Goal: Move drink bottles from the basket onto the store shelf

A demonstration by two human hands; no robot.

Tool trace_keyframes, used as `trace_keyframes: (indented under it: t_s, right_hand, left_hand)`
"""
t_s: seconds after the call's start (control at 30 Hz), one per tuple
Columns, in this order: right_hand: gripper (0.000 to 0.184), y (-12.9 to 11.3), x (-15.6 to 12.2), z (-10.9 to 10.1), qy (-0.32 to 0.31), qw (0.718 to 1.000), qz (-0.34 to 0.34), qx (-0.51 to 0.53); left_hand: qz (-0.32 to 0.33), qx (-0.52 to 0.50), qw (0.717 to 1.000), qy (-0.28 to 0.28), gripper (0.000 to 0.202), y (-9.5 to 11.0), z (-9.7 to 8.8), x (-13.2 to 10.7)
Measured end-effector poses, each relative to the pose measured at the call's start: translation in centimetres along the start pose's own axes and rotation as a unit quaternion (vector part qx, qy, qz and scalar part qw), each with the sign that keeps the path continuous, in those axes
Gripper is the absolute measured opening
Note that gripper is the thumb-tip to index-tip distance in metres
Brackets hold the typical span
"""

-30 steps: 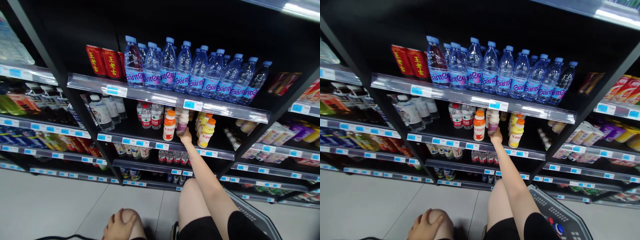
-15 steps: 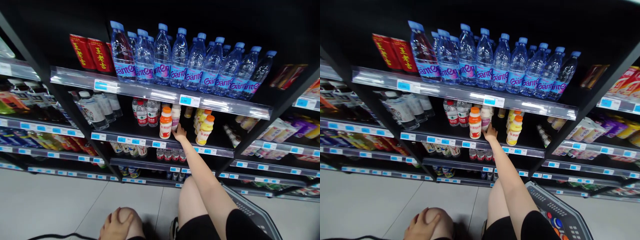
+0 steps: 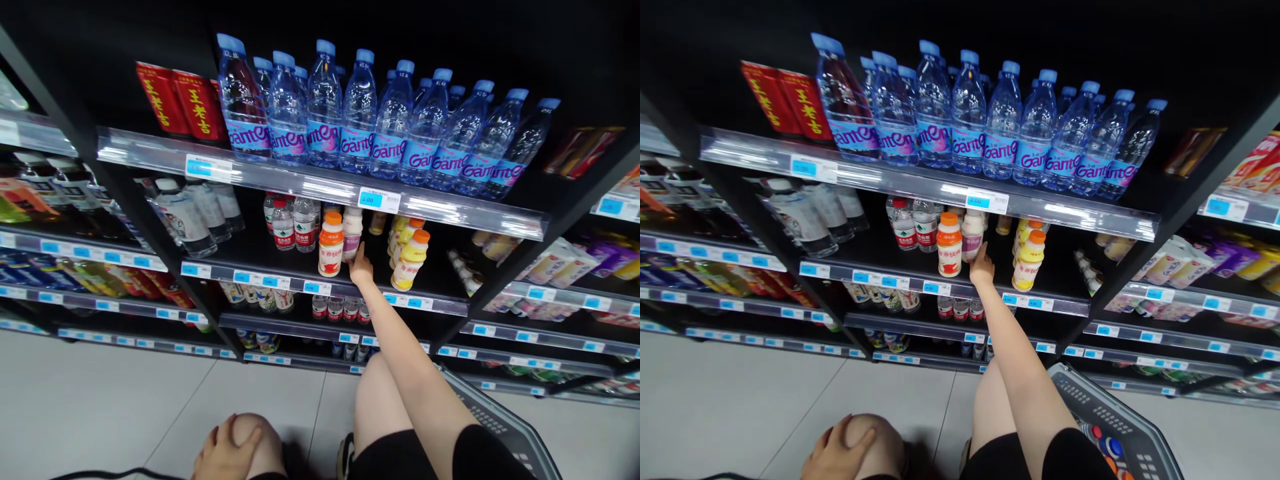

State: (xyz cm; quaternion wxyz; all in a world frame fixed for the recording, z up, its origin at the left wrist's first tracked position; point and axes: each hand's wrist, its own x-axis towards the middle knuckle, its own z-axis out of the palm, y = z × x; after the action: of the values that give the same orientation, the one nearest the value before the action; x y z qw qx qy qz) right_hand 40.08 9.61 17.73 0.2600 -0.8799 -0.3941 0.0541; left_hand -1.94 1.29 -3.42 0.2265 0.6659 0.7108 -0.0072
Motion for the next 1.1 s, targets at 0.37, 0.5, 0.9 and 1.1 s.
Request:
trace_keyframes:
  t_s: [0.37, 0.5, 0.9, 1.1]
  right_hand:
    - [0.084, 0.22, -0.29, 0.27, 0.020, 0.999, -0.024, -0.006]
    - [0.082, 0.17, -0.45, 0.05, 0.013, 0.999, -0.028, -0.014]
    - [0.081, 0.24, -0.59, -0.08, 0.019, 0.999, -0.027, 0.006]
    - [0.088, 0.32, -0.61, 0.05, 0.043, 0.998, -0.028, 0.028]
  left_hand:
    - [0.014, 0.024, 1.000, 0.006, 0.077, -0.64, 0.66, 0.53]
    - [0.013, 0.024, 1.000, -0.002, 0.079, -0.60, 0.62, 0.53]
    - [0.013, 0.011, 1.000, 0.001, 0.079, -0.41, 0.40, 0.27]
    - [0.015, -0.004, 1.000, 0.001, 0.080, -0.18, 0.03, 0.24]
